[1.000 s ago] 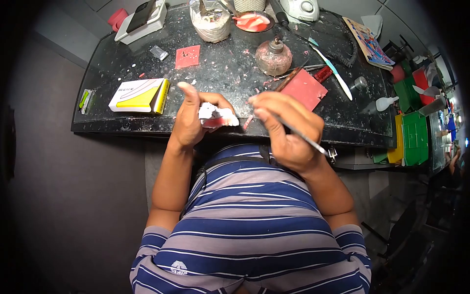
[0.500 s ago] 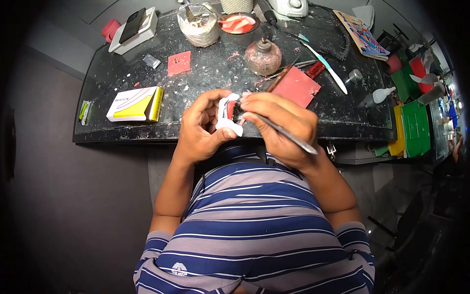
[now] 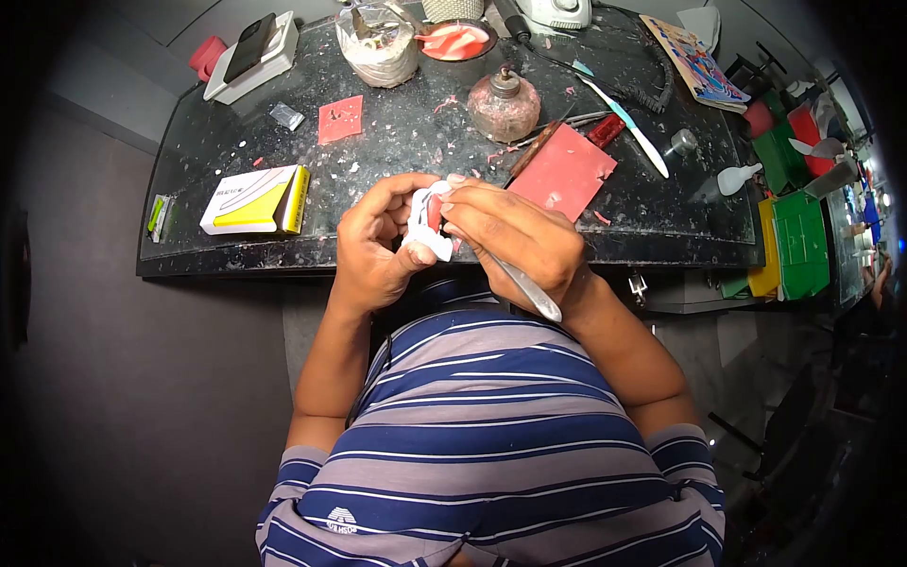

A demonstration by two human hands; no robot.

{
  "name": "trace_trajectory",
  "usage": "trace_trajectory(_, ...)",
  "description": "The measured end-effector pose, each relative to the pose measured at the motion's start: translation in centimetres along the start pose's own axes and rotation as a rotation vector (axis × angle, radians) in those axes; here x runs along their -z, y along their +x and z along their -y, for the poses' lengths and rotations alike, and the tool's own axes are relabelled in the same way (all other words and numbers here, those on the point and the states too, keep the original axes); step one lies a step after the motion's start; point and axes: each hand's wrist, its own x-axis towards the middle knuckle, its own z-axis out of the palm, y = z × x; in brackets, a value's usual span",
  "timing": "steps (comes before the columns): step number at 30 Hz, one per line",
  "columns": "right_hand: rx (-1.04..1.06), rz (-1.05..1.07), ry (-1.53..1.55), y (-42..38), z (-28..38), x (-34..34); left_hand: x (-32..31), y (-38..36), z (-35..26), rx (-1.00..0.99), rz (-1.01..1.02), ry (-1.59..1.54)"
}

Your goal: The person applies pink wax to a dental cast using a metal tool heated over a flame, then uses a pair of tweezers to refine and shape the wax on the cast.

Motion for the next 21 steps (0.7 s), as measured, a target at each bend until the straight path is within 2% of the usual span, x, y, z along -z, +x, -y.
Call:
trace_trajectory(5,-0.021,0.004,0.016,0.2,0.2,0.4,0.3,-0.1,-0.7,0.056,0.03,0.059)
trace_trajectory(11,-0.026,0.047,0.055,0.4,0.1,1.0,0.7,0.1,-0.4,0.002,0.062,0.163)
trace_trajectory(13,-0.014,0.069,0.052,0.6,0.2,1.2,0.3,0.3,-0.2,-0.108,-0.007,0.145)
trace_trajectory(21,-0.062,0.097,0.032,0.2,0.0,1.3,0.5,0.3,-0.3,-0.121,-0.001,0.216)
